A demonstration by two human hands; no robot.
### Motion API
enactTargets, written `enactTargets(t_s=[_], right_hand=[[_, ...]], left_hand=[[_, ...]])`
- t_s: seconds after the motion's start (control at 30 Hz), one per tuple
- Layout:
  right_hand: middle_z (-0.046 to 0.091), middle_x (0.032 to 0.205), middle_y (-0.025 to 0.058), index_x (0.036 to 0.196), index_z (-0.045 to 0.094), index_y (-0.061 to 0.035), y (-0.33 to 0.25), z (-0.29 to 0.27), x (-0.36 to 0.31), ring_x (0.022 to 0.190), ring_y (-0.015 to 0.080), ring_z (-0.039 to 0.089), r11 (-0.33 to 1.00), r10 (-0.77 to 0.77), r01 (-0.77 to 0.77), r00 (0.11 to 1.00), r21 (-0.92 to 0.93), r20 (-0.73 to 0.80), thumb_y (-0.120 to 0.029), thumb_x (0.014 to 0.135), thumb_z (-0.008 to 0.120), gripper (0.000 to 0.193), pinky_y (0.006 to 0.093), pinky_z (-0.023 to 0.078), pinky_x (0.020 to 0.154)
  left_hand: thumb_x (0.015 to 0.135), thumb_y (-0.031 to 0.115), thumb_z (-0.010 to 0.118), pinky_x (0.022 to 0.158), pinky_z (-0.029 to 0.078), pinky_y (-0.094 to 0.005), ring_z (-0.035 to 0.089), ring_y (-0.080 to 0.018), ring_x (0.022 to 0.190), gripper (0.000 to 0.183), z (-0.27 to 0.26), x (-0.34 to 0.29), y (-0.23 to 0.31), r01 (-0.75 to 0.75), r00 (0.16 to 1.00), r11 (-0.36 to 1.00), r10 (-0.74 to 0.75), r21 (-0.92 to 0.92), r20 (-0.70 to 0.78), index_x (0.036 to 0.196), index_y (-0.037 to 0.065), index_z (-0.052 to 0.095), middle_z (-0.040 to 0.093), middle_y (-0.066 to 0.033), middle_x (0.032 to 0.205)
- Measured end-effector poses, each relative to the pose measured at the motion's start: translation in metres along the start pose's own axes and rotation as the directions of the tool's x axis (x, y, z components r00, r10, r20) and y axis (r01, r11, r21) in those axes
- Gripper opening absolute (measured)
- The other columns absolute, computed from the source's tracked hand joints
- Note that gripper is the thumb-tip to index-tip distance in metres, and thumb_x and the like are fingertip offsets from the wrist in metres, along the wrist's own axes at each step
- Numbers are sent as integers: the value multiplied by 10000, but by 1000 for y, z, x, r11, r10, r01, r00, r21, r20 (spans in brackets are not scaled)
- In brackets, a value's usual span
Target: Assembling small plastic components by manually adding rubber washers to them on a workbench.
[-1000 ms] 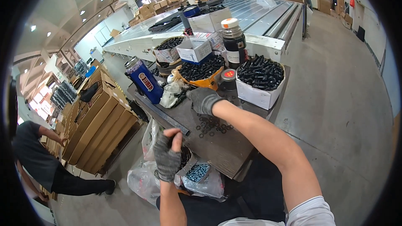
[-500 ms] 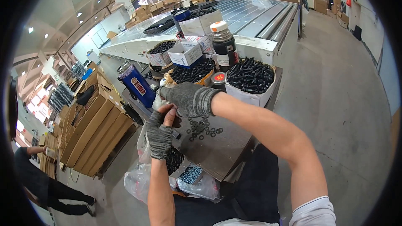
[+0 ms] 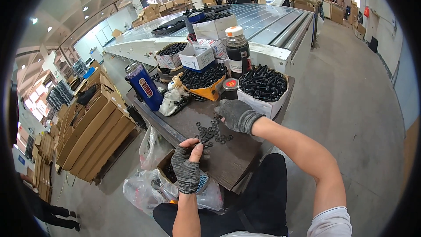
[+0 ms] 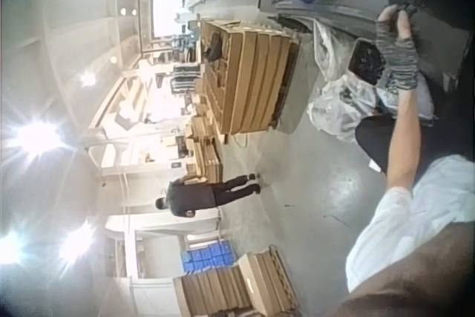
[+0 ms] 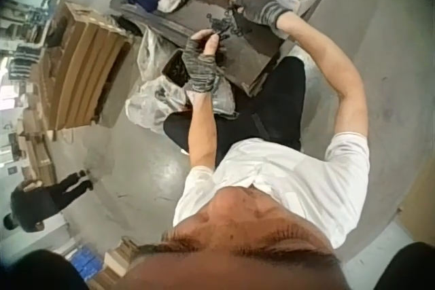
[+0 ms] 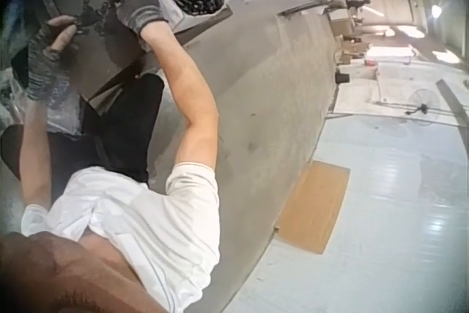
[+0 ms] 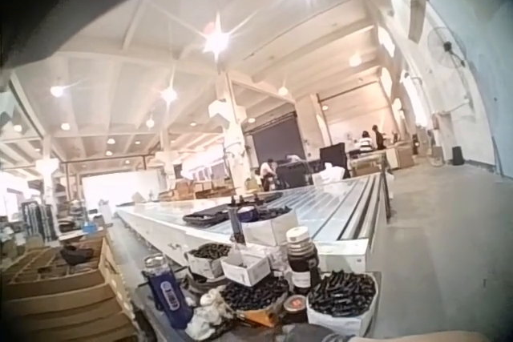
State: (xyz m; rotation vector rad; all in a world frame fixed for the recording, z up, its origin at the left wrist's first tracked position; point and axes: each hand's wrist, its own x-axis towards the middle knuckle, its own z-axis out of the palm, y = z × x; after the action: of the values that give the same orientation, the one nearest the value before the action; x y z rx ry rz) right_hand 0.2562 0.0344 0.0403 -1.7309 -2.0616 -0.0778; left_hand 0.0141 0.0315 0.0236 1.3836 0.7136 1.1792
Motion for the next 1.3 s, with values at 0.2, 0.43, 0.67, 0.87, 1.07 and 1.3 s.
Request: enactTargets(t_s=[0.2,0.43,0.67,0.87,1.07,1.3], right_hand=[[631,937,154,978,678,-34,2,6,-8,928,349,635,990,-38,45,998,134,-55,-94,838,587,177,432,507,826],[665,1000,147,1055,658,-22,-6,-10,-29,977,331,650,953,1,-9,1000,304,27,-61,843,599,224,403,513,851],[661,1021,176,1110,625,-23,2,-14,-39,1002,366,633,943,136,-137,990,304,23,-118,861,609,267,428,496,881],[629,1050,170,1079,629,-31,-13,-13,-28,1030,364,618,961,131,-153,986,233,106,-167,840,671,278,426,487,888],[637,1006,142,1026,643,-43,-12,-15,-26,1005,321,632,954,108,-143,984,265,143,-183,847,690,233,401,495,877],[640,986,155,1009,632,-29,-18,-17,-26,983,322,635,967,127,-154,982,203,140,-201,854,692,239,408,495,850]], left_hand=[[888,66,732,761,488,-246,597,-93,841,178,-1,-1,-3,-20,1000,1000,20,6,-7,1056,30,685,657,-14,925],[890,71,734,771,488,-249,597,-97,849,170,-3,-1,-4,13,1000,999,-12,-41,12,1049,32,688,659,-15,928],[895,74,728,788,485,-255,599,-102,851,169,-3,1,-5,-13,1000,1000,13,-1,7,1053,29,687,665,-20,926],[892,68,727,788,485,-254,602,-103,855,170,-4,2,-10,37,999,998,-37,-43,3,1052,25,688,667,-20,927],[892,77,732,783,485,-254,602,-103,850,173,-3,1,-12,49,999,996,-48,-68,6,1052,28,690,666,-20,923],[893,76,731,778,487,-254,602,-103,841,175,-3,1,-8,8,1000,1000,-7,-18,2,1057,28,692,665,-18,920]])
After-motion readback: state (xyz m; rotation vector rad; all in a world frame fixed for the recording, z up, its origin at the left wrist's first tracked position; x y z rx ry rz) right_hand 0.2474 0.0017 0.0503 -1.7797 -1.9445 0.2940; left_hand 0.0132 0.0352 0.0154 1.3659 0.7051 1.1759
